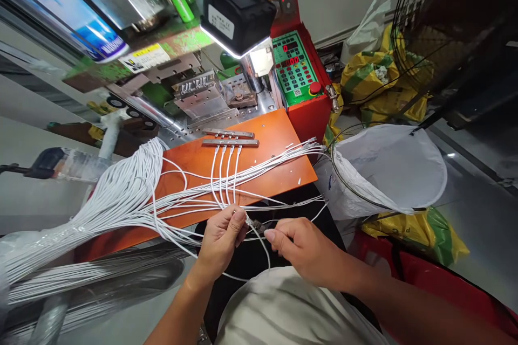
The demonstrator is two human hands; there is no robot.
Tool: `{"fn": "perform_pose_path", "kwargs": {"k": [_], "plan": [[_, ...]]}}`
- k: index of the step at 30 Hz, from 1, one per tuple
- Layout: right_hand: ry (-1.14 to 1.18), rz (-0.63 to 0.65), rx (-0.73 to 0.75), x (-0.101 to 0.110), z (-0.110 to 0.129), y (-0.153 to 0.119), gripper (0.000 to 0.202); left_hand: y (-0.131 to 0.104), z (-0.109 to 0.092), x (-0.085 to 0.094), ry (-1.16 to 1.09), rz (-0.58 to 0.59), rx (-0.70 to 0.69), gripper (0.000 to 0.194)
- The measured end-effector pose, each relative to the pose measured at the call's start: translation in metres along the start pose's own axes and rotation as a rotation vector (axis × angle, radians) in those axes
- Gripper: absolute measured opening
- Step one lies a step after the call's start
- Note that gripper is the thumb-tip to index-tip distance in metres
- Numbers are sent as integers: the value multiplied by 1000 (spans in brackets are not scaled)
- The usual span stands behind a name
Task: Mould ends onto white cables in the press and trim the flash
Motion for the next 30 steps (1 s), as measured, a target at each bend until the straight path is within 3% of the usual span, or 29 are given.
{"fn": "perform_pose_path", "kwargs": {"k": [2,4,8,22,30], "plan": [[-432,-214,134,10,11,-4,51,-1,-2,2,95,-92,-33,46],[-752,-350,243,10,22,-10,44,-2,-3,2,125,-168,-51,45],[-1022,-440,321,5,31,-12,32,-6,-3,-3,127,-234,-89,43],[-1075,-445,331,3,39,-3,25,-5,2,-2,74,-344,-90,44],[-997,-377,369,4,38,-1,31,-8,5,-3,8,-324,-50,46]]}}
Point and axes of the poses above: each hand's wrist, its own y-axis towards the middle knuckle, its own x-axis out of the back of the hand, z = x × y, the point moved 7 cm from there along y, towards the middle knuckle, and after that the axes turned 1 degree about -y, right-handed, at the moved point
